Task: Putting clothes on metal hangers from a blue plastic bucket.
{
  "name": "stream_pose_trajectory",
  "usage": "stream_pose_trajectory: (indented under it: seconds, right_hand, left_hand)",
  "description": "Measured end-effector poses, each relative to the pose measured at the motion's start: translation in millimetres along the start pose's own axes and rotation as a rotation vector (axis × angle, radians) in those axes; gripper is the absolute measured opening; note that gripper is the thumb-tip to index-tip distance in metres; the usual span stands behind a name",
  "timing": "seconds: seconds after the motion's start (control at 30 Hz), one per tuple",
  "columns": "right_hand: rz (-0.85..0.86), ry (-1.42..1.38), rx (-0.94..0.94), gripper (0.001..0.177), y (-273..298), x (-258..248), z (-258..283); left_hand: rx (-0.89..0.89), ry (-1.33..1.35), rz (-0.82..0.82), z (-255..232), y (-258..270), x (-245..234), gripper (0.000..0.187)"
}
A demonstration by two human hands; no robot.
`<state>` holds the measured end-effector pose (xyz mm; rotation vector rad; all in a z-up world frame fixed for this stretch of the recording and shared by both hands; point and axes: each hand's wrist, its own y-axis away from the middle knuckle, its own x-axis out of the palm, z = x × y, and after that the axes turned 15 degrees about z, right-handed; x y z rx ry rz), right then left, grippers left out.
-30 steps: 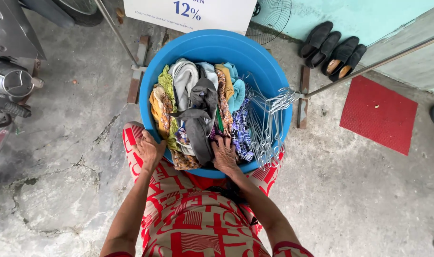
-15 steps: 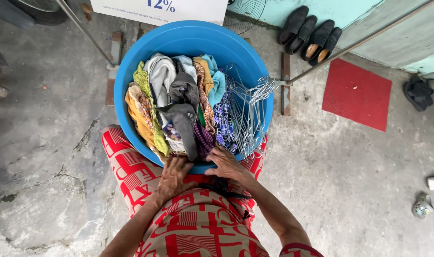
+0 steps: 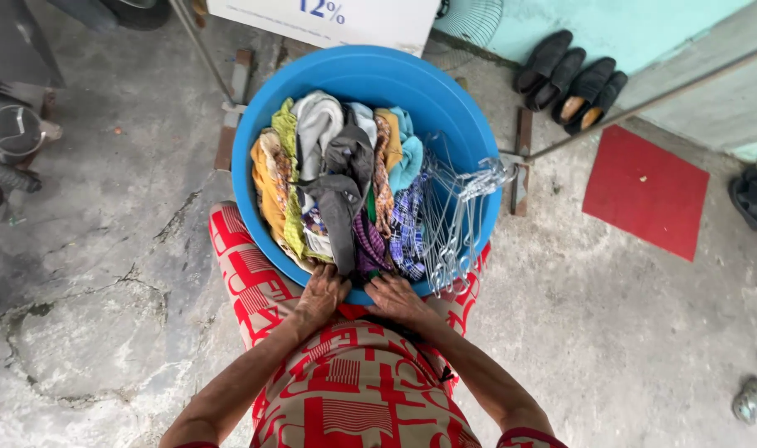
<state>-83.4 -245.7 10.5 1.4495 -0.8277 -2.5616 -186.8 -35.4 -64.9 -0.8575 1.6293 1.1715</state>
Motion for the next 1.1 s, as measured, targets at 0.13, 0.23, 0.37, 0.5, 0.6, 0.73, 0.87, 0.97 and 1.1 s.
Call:
stream_pose_trajectory:
  seconds: [0.13,0.23,0.37,0.5,0.6,0.73,0.87,0.97,1.1]
  right_hand:
    - [0.141,-0.087,0.140,0.058,-1.7,5.8,0.4]
    - [0.086,-0.108,0.143,0.064,-7.2,17.4,-6.5]
    - [0.256,-0.300,0.190,0.069,-21.6,-6.0,-5.5]
    - [0.220,-0.487,0.287,0.058,-34.6,-33.7,-5.3]
    - [-0.205,-0.834,0.336,0.066,-50.1,-34.7,-24.5]
    - [-0.368,-0.913,0.232,0.086,-78.3,-23.1,-57.3]
    - [-0.181,-1.040,0.353,0.099,-98.4,-31.6,-57.1]
    - [-0.272,-1.386,0.137,0.085,-119.8,-27.3,-56.0]
    - [-0.270,-1.705,0.062,0.083,-124.1,-46.6,-49.7]
  left_hand:
    - [0.033,0.083,0.003,4.2,18.4,-59.3,0.049]
    - [0.141,0.777,0.073,34.8,17.0,-99.4,0.039]
    - [-0.532,1.652,-0.274,101.0,-5.4,-155.2,0.032]
    - [-0.536,0.836,-0.696,142.9,-28.3,-106.9,0.054]
    - [-0.618,0.872,-0.575,143.8,-51.5,-87.7,0.096]
    - [-0.690,1.512,-0.893,150.2,-99.9,-32.1,0.096]
    - [-1.012,1.366,-0.185,169.4,-120.7,20.3,0.106]
    - [-0.379,1.784,-0.863,160.5,-124.3,45.3,0.085]
    - [-0.703,1.420,-0.643,133.7,-108.4,-0.5,0.066]
